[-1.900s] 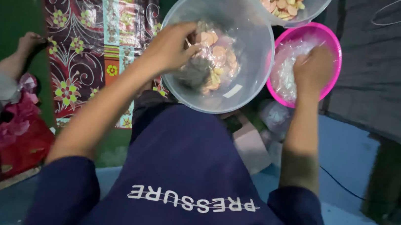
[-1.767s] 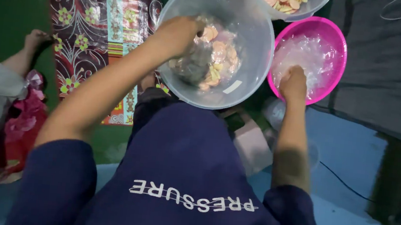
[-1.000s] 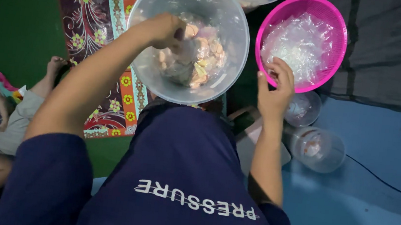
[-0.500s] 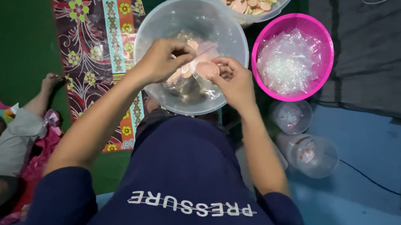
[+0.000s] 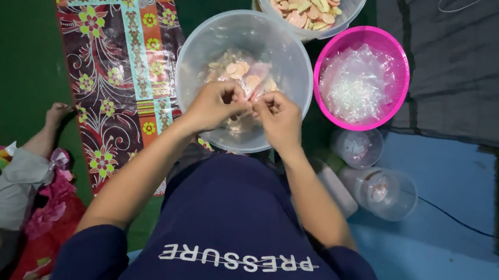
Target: Manually portioning and packaging sliced food items into small plastic bags.
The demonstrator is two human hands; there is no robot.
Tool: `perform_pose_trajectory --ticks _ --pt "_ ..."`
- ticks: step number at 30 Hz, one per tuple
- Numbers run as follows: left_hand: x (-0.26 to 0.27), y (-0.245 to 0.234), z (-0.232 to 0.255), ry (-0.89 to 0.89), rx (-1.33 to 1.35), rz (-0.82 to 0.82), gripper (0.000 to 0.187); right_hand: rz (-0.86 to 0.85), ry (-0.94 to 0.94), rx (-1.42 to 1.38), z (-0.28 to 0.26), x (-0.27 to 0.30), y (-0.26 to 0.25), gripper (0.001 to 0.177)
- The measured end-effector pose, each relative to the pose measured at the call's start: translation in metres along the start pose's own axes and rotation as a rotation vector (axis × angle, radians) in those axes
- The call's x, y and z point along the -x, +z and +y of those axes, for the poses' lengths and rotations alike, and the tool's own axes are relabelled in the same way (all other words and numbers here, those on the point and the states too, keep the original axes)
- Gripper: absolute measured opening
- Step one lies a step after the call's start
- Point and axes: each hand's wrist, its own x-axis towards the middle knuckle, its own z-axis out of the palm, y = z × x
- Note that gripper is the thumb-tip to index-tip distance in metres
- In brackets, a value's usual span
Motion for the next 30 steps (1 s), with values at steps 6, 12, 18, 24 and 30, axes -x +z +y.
perform_pose_trajectory --ticks 6,12,18,24,30 --pt "-0.001 -0.003 -0.008 0.651 -0.646 0.327 0.02 0.197 -0.207 0.368 0.016 -0.001 0.01 0.006" --pt "0.01 0.004 0.022 0.721 -0.968 0.358 0.022 0.189 -0.432 0.209 -0.019 0.006 0.011 0.009" --pt "0.016 -0.008 0.073 0.467 -0.189 0.017 0.048 -0.209 0.137 -0.672 0.012 -0.013 -0.005 0.059" --pt "0.011 -0.015 0.051 0.472 -0.26 0.057 0.03 -0.281 0.139 -0.797 0.021 -0.022 -0.004 0.04" --pt "0.009 -0.01 0.046 0.279 -0.088 0.141 0.014 -0.108 0.034 -0.717 0.046 -0.031 -0.002 0.021"
